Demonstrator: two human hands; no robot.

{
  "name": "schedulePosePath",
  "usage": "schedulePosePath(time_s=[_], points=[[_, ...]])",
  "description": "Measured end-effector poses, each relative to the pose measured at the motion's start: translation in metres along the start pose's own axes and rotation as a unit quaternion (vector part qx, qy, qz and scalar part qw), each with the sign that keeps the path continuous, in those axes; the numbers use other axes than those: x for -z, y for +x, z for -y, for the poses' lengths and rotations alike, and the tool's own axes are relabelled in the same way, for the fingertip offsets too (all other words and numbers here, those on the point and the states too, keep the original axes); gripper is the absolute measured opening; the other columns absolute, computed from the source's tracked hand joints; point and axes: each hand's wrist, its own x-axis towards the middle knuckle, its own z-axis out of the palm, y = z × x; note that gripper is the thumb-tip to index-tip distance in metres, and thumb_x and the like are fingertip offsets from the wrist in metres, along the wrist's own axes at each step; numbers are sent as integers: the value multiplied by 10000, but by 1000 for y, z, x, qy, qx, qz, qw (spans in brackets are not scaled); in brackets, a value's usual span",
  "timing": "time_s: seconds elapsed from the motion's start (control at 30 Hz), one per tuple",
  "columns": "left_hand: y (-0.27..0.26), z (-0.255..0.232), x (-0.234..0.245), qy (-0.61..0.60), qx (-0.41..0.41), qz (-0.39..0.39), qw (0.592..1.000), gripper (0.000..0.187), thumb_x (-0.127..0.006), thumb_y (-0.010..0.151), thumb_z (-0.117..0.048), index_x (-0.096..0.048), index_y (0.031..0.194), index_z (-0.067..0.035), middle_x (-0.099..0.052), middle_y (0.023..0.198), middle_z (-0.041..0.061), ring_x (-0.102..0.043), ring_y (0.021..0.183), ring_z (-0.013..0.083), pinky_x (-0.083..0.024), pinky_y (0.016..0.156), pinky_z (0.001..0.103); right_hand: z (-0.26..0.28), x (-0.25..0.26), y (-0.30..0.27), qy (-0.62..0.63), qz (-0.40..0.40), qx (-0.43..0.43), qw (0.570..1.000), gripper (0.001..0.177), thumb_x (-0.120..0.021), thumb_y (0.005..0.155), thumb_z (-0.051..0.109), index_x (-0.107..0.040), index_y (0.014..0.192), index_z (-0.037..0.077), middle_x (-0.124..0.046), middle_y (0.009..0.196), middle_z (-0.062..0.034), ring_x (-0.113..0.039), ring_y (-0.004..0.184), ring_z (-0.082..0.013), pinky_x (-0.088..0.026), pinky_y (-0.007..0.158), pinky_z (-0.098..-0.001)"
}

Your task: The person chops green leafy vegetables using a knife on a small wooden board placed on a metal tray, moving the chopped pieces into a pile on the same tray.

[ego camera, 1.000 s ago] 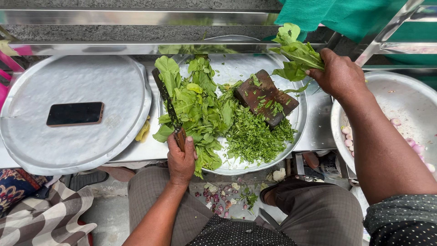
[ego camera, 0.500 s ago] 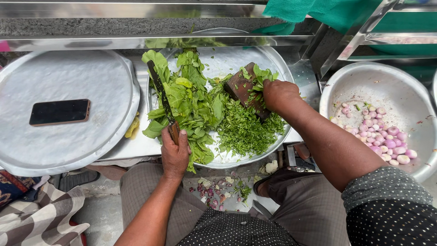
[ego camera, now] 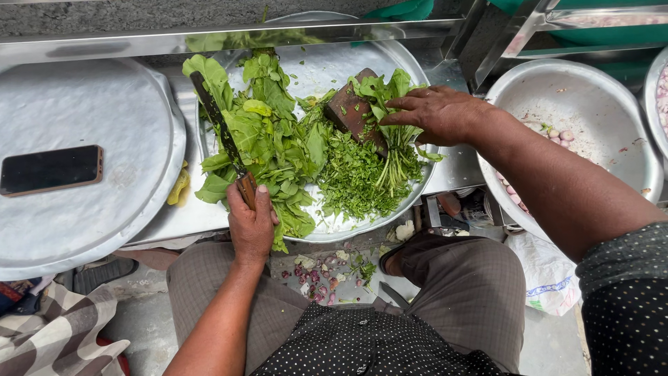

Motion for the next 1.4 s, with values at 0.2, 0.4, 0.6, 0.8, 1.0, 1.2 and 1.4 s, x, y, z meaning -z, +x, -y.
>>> schedulePosePath(time_s=[0.2,0.4,0.6,0.8,1.0,1.2,1.4], points=[[0,2,1,31,-9,12,999,344,-512,1098,-307,-417,1282,-32,-611,757,45,-635,563,108,-531,475,265,20,-5,21,-87,56,78,992,792,-780,837,248,-417,1487,518,-219,1681,123,-153,1559,-223,-110,1278,-550],[2,5,1,33,-2,7,999,351,-517,1090,-310,-416,1276,-30,-603,745,47,-621,545,116,-517,461,265,6,-27,29,-77,-6,121,990,812,-798,815,185,-440,1473,497,-299,1673,133,-230,1555,-213,-161,1286,-529],[1,5,0,26,3,11,1000,364,-521,1090,-311,-417,1290,-27,-592,749,45,-612,542,116,-515,459,262,-3,-45,19,-64,-12,102,993,960,-839,746,312,-322,1536,480,-210,1691,80,-229,1532,-273,-172,1258,-548],[1,8,2,51,-3,9,999,388,-516,1086,-329,-419,1312,-29,-614,763,51,-626,550,112,-525,465,263,-20,-70,37,-137,-126,105,977,801,-774,850,189,-390,1501,455,-425,1547,7,-320,1494,-291,-211,1247,-548],[3,7,0,59,1,4,998,417,-519,1073,-339,-420,1329,-25,-624,771,61,-627,541,117,-523,458,277,-23,-54,23,-46,-82,59,994,703,-809,822,248,-523,1463,278,-536,1436,-9,-415,1441,-234,-204,1300,-485],[2,8,-1,55,12,10,998,429,-522,1073,-343,-418,1342,-27,-623,773,65,-625,541,120,-514,456,281,-28,-48,13,30,-129,51,990,616,-805,783,337,-644,1372,258,-548,1426,-56,-371,1424,-253,-180,1229,-493],[2,9,-1,52,23,3,998,429,-530,1068,-350,-425,1336,-33,-630,773,70,-629,541,121,-518,455,281,-38,-48,-6,187,-120,17,975,321,-727,850,261,-716,1154,161,-750,1057,-109,-641,1167,-265,-140,1291,-511]])
